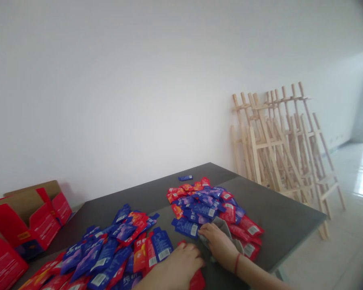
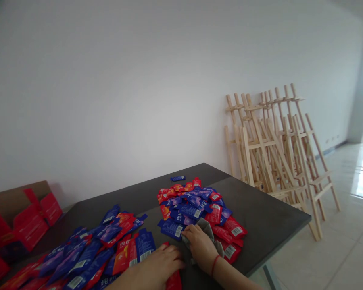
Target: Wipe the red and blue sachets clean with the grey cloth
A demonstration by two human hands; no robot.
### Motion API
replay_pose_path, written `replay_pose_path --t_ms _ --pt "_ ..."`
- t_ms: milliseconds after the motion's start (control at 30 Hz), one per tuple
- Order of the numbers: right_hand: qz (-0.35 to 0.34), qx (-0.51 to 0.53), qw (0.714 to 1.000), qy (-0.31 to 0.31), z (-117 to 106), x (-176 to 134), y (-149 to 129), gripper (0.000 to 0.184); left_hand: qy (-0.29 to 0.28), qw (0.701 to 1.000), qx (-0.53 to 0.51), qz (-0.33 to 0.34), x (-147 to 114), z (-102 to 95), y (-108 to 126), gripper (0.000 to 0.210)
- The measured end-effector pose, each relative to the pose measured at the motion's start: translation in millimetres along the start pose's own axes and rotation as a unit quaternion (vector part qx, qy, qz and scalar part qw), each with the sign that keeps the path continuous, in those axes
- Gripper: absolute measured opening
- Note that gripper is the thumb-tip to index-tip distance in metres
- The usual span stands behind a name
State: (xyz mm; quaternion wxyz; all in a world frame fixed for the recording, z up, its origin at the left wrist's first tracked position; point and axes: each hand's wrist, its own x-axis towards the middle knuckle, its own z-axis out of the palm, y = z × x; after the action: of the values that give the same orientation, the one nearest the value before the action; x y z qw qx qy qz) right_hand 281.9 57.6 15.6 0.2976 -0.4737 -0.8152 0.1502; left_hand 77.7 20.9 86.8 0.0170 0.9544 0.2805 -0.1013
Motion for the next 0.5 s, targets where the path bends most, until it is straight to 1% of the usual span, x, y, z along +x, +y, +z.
replay_pose_path --t_ms 67,133,200,267,333,400,433,500 --pt "-0.004 -0.011 1.000 -0.002 3 -2 -3 0.063 -0.009 0.997 0.072 0.040 5 -12.2 0 0.030" --pt "-0.005 -0.016 1.000 -0.001 3 -5 -6 0.062 0.008 0.989 0.131 0.072 8 -21.0 0 0.012" --pt "-0.004 -0.016 1.000 0.002 1 -7 -10 0.060 0.050 0.982 0.158 0.085 6 -24.6 0 0.004" --pt "-0.008 -0.014 1.000 0.004 -1 -8 -13 0.059 0.124 0.976 0.164 0.069 0 -18.5 -2 0.008" --pt "-0.014 -0.014 1.000 0.004 -2 -8 -14 0.059 0.222 0.960 0.162 0.043 -8 1.5 -6 0.009" --pt "-0.016 -0.017 1.000 0.003 -1 -8 -14 0.059 0.306 0.938 0.164 0.025 -15 33.8 -11 0.010" --pt "-0.016 -0.019 1.000 0.001 -2 -7 -13 0.060 0.337 0.926 0.169 0.017 -19 51.9 -12 0.013" --pt "-0.018 -0.024 0.999 -0.010 -4 -7 -12 0.060 0.369 0.912 0.181 -0.006 -26 84.4 -9 0.020"
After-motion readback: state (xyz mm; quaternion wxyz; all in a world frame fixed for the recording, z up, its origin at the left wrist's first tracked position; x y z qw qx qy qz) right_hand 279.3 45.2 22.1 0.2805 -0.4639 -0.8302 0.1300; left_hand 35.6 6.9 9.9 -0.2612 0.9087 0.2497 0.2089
